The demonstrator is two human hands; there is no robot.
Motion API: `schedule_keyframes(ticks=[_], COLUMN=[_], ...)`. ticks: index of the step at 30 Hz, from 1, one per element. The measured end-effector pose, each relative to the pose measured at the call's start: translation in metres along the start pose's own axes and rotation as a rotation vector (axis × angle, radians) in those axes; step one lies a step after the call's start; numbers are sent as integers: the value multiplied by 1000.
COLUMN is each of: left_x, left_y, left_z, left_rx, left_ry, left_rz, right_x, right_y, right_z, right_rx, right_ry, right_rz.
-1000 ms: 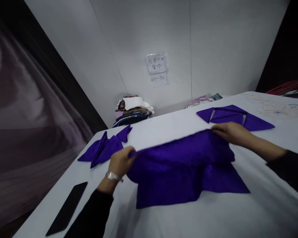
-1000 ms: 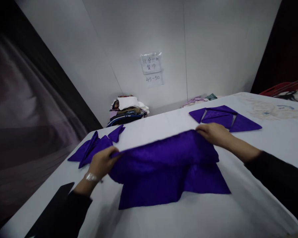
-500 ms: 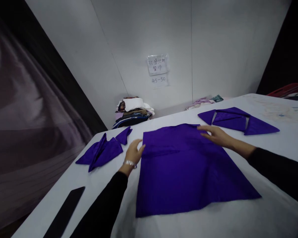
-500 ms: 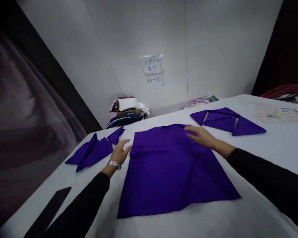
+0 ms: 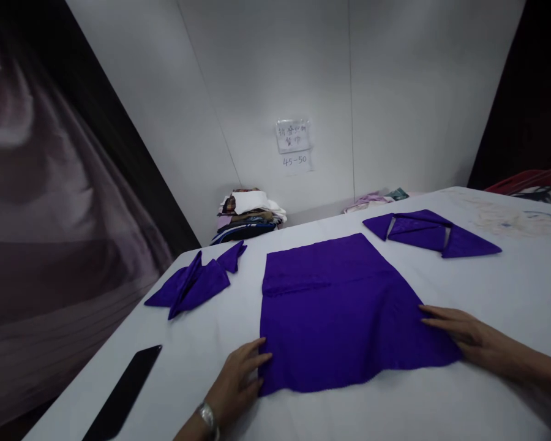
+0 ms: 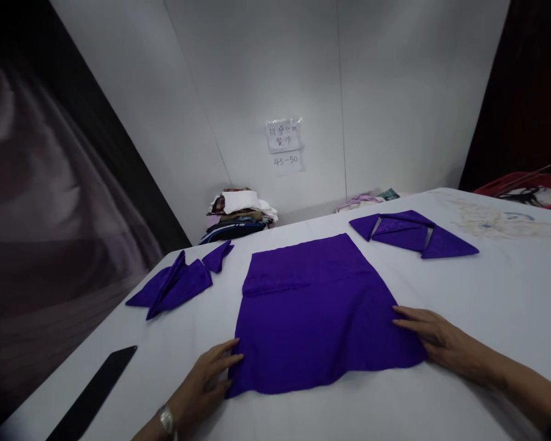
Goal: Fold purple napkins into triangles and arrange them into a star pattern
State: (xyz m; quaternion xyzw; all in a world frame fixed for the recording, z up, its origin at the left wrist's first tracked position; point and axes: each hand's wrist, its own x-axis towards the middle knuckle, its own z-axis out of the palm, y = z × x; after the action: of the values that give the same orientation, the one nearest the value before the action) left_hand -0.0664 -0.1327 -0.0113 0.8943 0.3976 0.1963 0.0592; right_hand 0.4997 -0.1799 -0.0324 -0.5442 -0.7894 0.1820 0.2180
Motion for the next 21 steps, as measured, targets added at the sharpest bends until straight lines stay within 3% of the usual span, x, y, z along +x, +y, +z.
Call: schedule_keyframes(ticks=[5,9,14,21], left_x=[34,45,28,11], left_y=[11,19,11,6], left_z=[11,16,18,19], left_rx=[14,-69,-264,-341], left_ry=[61,98,131,194], left_rz=[-61,-157,-239,-171], right_x=[22,24,11,11], right_y=[-9,-13,-24,-30], right_z=[17,19,11,3], right_rx=[100,265,464,519], right_ry=[112,117,153,141], right_rz=[-98,-40,138,229])
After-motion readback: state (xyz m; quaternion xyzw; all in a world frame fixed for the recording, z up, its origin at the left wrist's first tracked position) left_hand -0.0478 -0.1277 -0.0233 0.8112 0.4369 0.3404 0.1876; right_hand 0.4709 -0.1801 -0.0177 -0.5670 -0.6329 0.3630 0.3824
